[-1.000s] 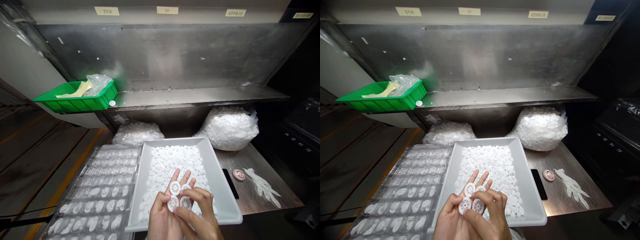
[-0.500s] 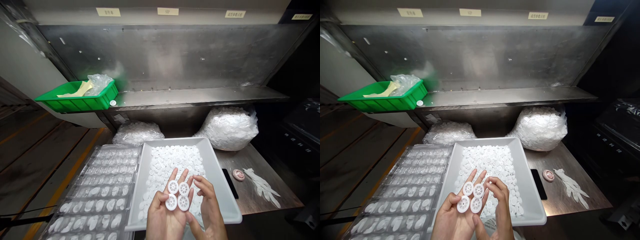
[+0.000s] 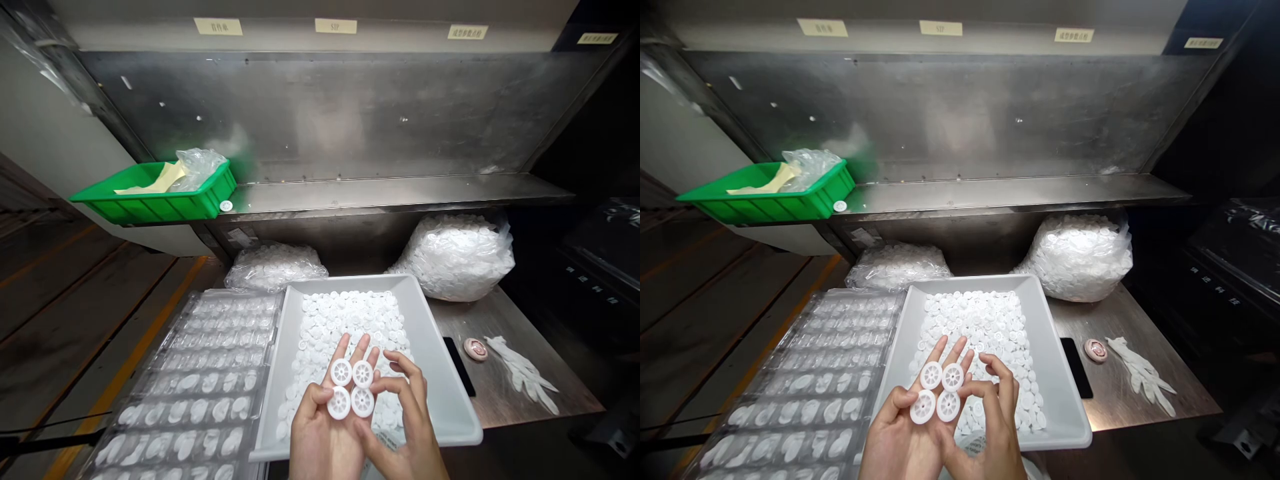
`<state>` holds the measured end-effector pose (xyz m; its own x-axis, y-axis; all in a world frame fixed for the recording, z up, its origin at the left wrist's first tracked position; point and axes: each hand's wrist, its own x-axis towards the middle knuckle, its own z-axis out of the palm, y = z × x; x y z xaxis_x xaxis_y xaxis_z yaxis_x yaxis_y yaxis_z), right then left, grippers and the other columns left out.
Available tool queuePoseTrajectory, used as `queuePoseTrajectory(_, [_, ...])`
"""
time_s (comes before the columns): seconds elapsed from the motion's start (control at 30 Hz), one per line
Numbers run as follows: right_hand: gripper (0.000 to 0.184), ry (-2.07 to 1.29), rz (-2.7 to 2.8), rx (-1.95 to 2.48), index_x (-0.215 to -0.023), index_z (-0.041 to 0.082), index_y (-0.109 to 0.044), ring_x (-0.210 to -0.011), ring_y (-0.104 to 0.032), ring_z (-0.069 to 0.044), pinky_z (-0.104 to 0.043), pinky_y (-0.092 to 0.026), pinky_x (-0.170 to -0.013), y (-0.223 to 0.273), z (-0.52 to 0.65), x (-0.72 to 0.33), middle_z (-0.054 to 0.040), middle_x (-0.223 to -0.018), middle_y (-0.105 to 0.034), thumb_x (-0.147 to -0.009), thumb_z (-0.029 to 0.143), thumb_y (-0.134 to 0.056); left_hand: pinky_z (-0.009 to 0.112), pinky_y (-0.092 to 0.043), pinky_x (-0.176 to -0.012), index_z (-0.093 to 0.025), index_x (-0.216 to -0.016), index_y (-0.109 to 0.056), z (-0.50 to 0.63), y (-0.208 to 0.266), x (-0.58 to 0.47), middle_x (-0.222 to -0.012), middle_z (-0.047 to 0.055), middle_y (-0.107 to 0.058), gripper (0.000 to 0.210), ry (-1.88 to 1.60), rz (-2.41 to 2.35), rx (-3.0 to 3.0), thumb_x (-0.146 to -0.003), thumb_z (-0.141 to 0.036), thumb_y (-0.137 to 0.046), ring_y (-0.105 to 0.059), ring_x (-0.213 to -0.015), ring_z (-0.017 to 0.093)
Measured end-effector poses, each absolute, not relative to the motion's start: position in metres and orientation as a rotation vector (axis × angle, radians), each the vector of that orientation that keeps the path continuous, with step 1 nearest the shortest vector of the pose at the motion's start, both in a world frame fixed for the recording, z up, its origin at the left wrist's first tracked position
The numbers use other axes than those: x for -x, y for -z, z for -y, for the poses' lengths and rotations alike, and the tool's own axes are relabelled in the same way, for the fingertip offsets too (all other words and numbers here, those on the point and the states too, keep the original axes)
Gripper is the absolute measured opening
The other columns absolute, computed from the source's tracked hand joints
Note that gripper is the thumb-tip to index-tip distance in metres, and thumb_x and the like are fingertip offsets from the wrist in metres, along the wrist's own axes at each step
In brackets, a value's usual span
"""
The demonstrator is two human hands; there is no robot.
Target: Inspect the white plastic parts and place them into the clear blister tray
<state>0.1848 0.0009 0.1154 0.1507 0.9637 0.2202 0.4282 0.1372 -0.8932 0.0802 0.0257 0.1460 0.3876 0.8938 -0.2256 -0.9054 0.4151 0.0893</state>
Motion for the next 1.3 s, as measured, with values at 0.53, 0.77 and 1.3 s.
queuePoseTrajectory(0.53, [0.015,-0.781,1.297,1.336,-0.085,0.028,-0.051,-0.120,-0.039,-0.030,-0.046,-0.033,-0.096,-0.108,-0.002,-0.182,-0.0045,-0.120,-0.042,-0.072,0.026,-0.059,0.044,-0.013,-0.113,-0.016,-0.144,-0.004,-0.027,-0.143,-0.079,-0.139,0.012,-0.043,0.072,-1.151,-0.255,0.044,-0.078,-0.018,-0.032,-0.033,-0.131,0.026])
queuePoseTrajectory(0.77, [0.019,-0.816,1.291,1.303,-0.089,0.029,-0.047,-0.120,-0.039,-0.027,-0.045,-0.033,-0.096,-0.108,-0.003,-0.182,-0.0031,-0.118,-0.042,-0.073,0.025,-0.057,0.047,-0.010,-0.113,-0.017,-0.144,-0.007,-0.026,-0.145,-0.080,-0.141,0.011,-0.041,0.074,-1.152,-0.318,0.074,-0.076,-0.019,-0.035,-0.030,-0.132,0.028])
queuePoseTrajectory(1.3, [0.021,-0.790,1.376,1.291,-0.088,0.027,-0.051,-0.117,-0.041,-0.024,-0.038,-0.034,-0.094,-0.109,-0.003,-0.185,-0.0032,-0.115,-0.041,-0.070,0.017,-0.053,0.049,-0.012,-0.113,-0.018,-0.144,-0.009,-0.028,-0.149,-0.082,-0.138,0.015,-0.046,0.077,-1.168,-0.460,0.136,-0.073,-0.019,-0.040,-0.030,-0.133,0.028])
